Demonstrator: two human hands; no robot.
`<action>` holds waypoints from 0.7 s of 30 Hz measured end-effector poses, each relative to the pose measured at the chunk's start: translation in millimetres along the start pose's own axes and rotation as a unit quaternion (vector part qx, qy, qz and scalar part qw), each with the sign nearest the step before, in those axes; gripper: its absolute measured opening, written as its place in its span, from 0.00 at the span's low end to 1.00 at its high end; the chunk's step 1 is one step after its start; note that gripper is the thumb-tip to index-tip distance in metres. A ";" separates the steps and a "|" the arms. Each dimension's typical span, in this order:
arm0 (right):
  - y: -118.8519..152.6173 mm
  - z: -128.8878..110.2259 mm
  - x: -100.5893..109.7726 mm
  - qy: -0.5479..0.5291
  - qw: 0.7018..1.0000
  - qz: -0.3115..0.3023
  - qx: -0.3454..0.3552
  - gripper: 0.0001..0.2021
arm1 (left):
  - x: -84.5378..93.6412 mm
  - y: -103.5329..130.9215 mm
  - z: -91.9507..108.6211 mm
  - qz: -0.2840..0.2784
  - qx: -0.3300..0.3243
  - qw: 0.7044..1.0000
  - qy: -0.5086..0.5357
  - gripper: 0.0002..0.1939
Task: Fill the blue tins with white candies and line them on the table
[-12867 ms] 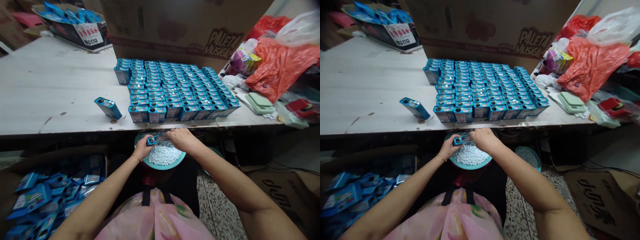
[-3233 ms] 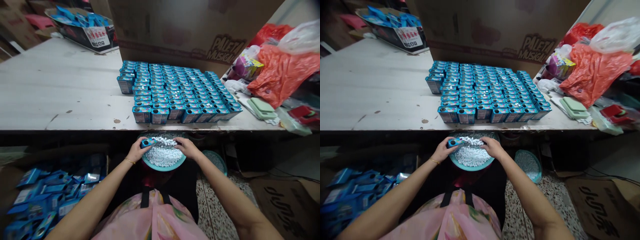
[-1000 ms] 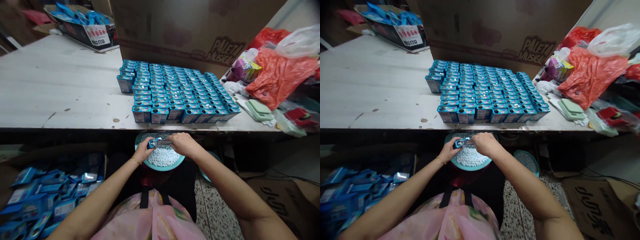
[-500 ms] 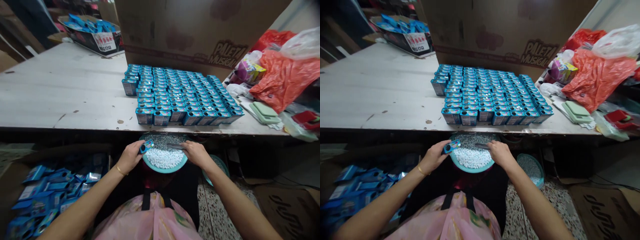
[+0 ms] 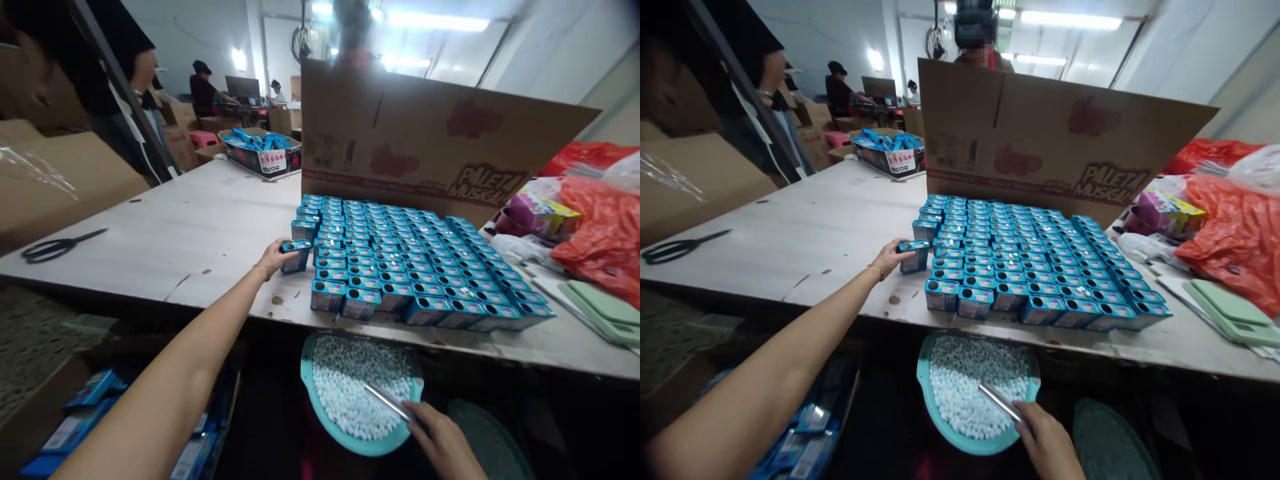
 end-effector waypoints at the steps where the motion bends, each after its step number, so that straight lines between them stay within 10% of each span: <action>1: 0.6 3.0 -3.9 -0.014 1.000 0.000 -0.006 0.16 | -3.7 -14.5 -6.0 -0.006 0.003 1.000 0.000 0.30; 5: -9.8 4.3 -21.5 -0.029 0.999 -0.011 -0.009 0.16 | -2.7 -48.3 -20.7 0.001 0.012 1.000 0.009 0.44; 9: -25.6 -1.9 -32.0 -0.004 1.000 -0.026 0.001 0.18 | 70.6 -17.7 -43.1 0.158 0.008 0.986 0.047 0.44; 12: -29.0 9.6 -33.9 0.038 0.998 -0.042 -0.022 0.19 | 160.8 72.0 -85.6 0.334 0.002 0.942 0.015 0.27; 15: -27.7 35.2 -33.0 0.078 0.992 -0.067 -0.072 0.23 | 214.0 198.1 -158.5 0.386 0.182 0.898 -0.106 0.18; 21: -21.1 65.0 -25.6 0.119 0.977 -0.100 -0.144 0.23 | 183.6 385.2 -279.9 0.224 0.440 0.854 -0.166 0.13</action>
Point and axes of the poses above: each hand's wrist, its own y-axis away from the middle knuckle, its own x-axis out of the back of the hand, z = x × y, the point moved 7 cm from there along -y, towards the middle knuckle, and after that the axes turned 10 degrees about -y, right-handed, at the moved point
